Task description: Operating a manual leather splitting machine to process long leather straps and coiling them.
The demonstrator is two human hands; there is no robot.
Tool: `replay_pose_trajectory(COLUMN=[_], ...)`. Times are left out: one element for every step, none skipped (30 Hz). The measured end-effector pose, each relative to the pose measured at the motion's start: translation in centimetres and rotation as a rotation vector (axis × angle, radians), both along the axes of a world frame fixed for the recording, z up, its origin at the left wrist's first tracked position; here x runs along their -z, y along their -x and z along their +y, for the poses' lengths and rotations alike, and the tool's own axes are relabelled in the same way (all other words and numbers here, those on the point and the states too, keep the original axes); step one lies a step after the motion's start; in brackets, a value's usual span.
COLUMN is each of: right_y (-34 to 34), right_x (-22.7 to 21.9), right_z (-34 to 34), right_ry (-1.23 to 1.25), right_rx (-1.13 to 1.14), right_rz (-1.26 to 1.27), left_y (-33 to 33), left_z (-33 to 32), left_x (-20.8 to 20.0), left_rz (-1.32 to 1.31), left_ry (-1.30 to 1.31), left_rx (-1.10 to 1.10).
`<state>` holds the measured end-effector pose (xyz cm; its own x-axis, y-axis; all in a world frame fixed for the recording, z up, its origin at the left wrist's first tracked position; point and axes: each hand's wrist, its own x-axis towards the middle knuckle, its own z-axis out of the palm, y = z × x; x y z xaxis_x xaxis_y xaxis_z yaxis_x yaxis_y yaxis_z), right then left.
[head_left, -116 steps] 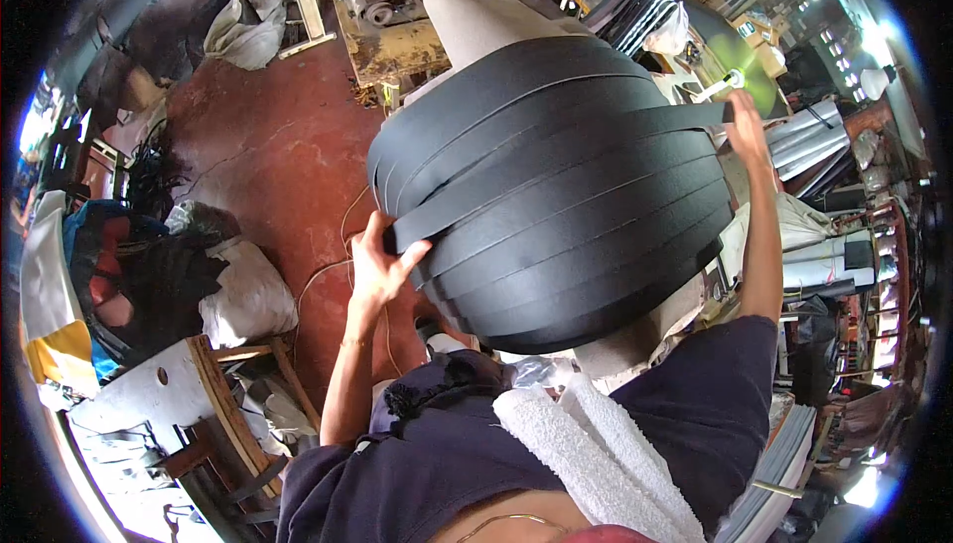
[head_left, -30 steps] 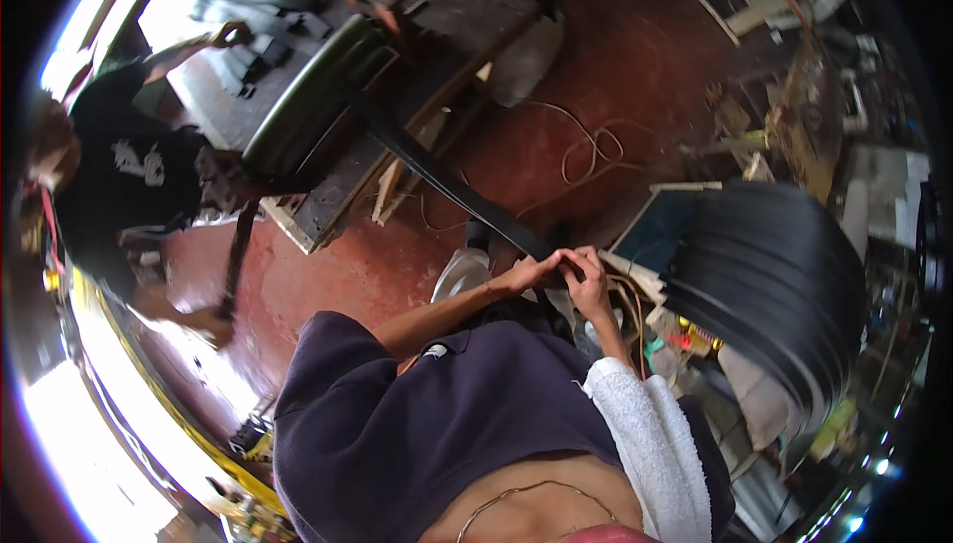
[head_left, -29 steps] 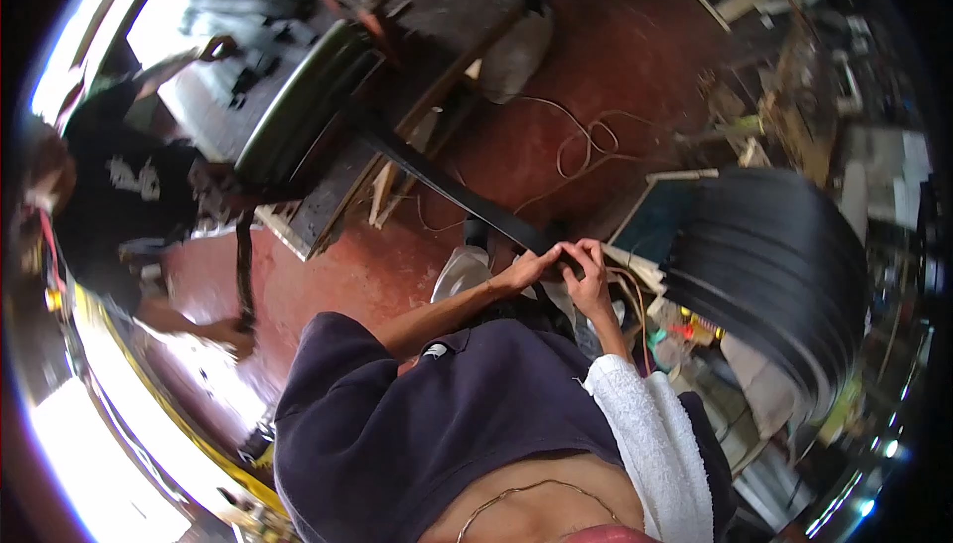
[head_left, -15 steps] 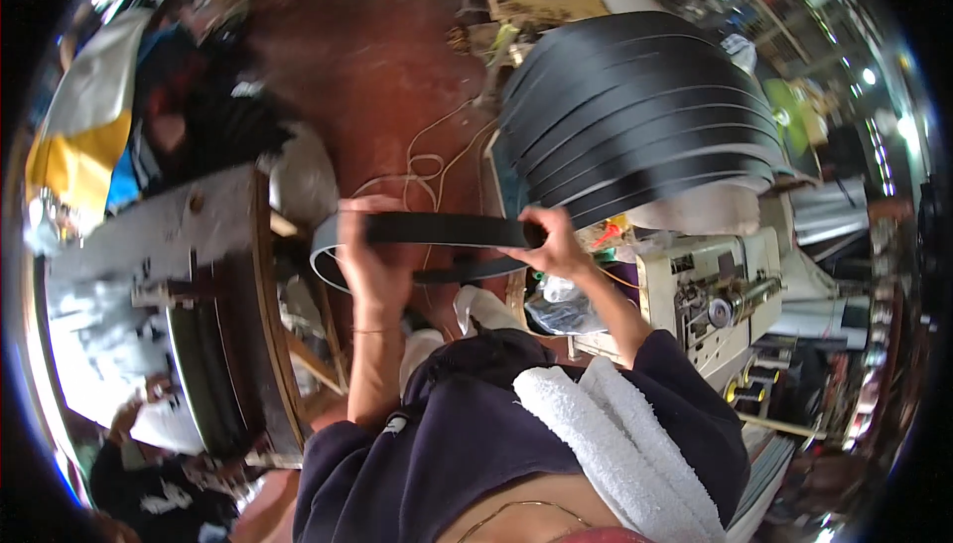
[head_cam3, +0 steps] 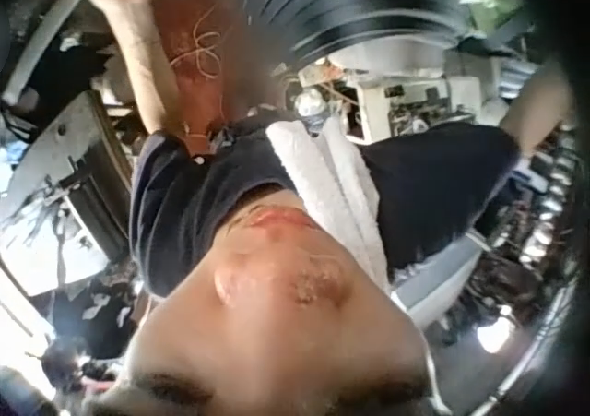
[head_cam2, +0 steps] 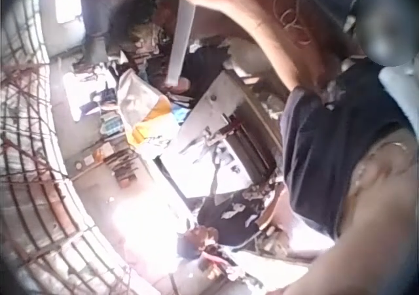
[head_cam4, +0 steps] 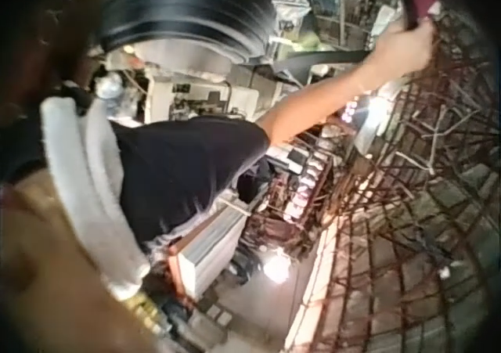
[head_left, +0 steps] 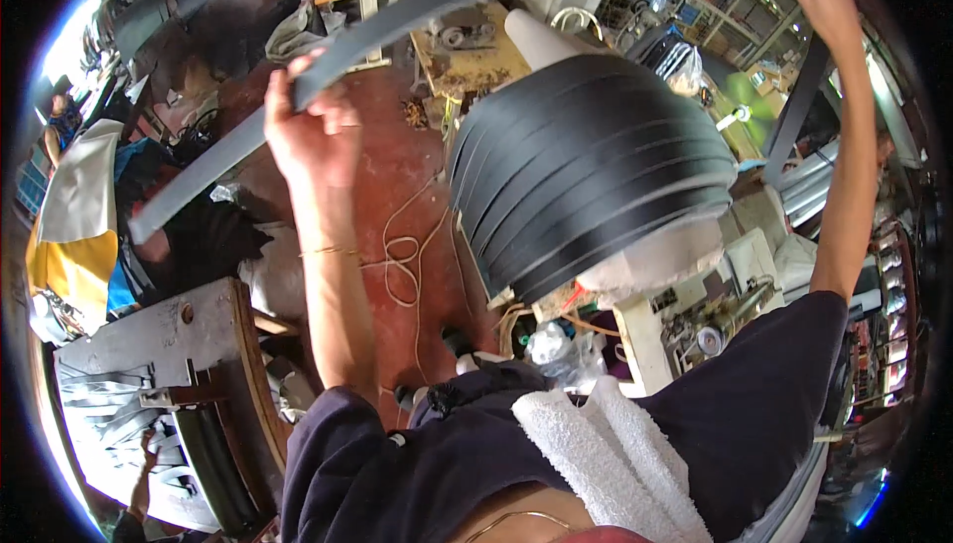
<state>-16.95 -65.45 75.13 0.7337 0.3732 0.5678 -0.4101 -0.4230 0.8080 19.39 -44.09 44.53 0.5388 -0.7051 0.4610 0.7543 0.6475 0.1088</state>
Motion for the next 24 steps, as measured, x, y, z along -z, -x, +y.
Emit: replay_pose_trajectory(right_y=[4.3, 4.2, 4.8, 5.1, 5.1, 4.8, 4.9, 8.6, 6.9, 8.5, 8.8, 9.2, 9.4, 10.5, 11.7, 12.9, 12.2, 12.4, 12.8, 11.2, 11.5, 11.7, 11.2, 9.5], right_x=[-0.8, 0.6, 2.9, 5.7, 8.1, 11.2, 14.2, 16.4, 18.9, 21.3, 22.7, 24.4, 25.9, 26.2, 26.7, 27.2, 27.3, 27.2, 27.2, 27.2, 27.3, 27.7, 27.8, 27.0], right_z=[-7.6, -10.6, -14.2, -16.8, -18.7, -21.3, -23.0, -27.4, -27.6, -29.7, -30.7, -30.9, -31.1, -31.8, -32.6, -33.3, -33.4, -33.0, -32.5, -31.4, -31.8, -32.4, -32.7, -31.4], right_ry=[-0.139, -0.308, -0.24, -0.336, -0.426, -0.53, -0.65, -0.709, -0.828, -0.849, -0.956, -1.038, -1.119, -1.123, -1.146, -1.167, -1.171, -1.242, -1.312, -1.312, -1.312, -1.342, -1.372, -1.451], right_rx=[0.253, 0.403, 0.363, 0.457, 0.528, 0.626, 0.619, 0.569, 0.642, 0.667, 0.755, 0.7, 0.644, 0.656, 0.692, 0.728, 0.714, 0.721, 0.729, 0.708, 0.716, 0.655, 0.581, 0.598], right_rz=[0.042, 0.059, 0.027, 0.006, 0.078, 0.075, 0.071, 0.108, 0.167, 0.153, 0.214, 0.21, 0.204, 0.207, 0.277, 0.346, 0.361, 0.384, 0.404, 0.382, 0.372, 0.335, 0.304, 0.316], left_y=[1.0, 2.0, 2.6, 3.9, 3.9, 4.7, 5.5, 6.7, 6.6, 7.7, 8.5, 9.3, 9.9, 10.4, 10.7, 10.9, 9.7, 10.0, 10.6, 10.4, 10.7, 9.3, 7.8, 8.7], left_z=[-2.5, -5.0, -7.2, -9.6, -11.7, -13.4, -15.2, -17.8, -18.8, -20.1, -20.7, -20.9, -20.7, -20.7, -20.3, -20.2, -19.6, -18.5, -16.9, -15.0, -13.8, -11.7, -9.8, -9.9], left_x=[0.2, 0.8, 1.8, 2.2, 4.3, 5.5, 7.2, 9.4, 12.4, 14.3, 16.2, 17.6, 18.9, 19.6, 19.5, 19.2, 21.2, 20.1, 18.7, 18.0, 17.8, 20.7, 23.1, 19.7], left_rz=[-0.072, 0.0, -0.03, 0.088, -0.039, 0.01, 0.024, -0.003, -0.027, -0.011, 0.007, 0.066, 0.128, 0.088, 0.05, 0.078, -0.008, -0.019, -0.033, 0.091, 0.207, 0.005, -0.191, -0.343], left_ry=[0.013, -0.057, -0.009, -0.169, -0.191, -0.267, -0.281, -0.288, -0.333, -0.398, -0.473, -0.556, -0.648, -0.656, -0.668, -0.753, -0.739, -0.81, -0.879, -1.035, -1.177, -1.129, -1.078, -1.313], left_rx=[0.036, -0.017, 0.04, -0.017, -0.051, -0.044, -0.013, 0.047, 0.051, 0.102, 0.137, 0.16, 0.158, 0.184, 0.209, 0.215, 0.27, 0.274, 0.28, 0.253, 0.253, 0.27, 0.272, -0.04])
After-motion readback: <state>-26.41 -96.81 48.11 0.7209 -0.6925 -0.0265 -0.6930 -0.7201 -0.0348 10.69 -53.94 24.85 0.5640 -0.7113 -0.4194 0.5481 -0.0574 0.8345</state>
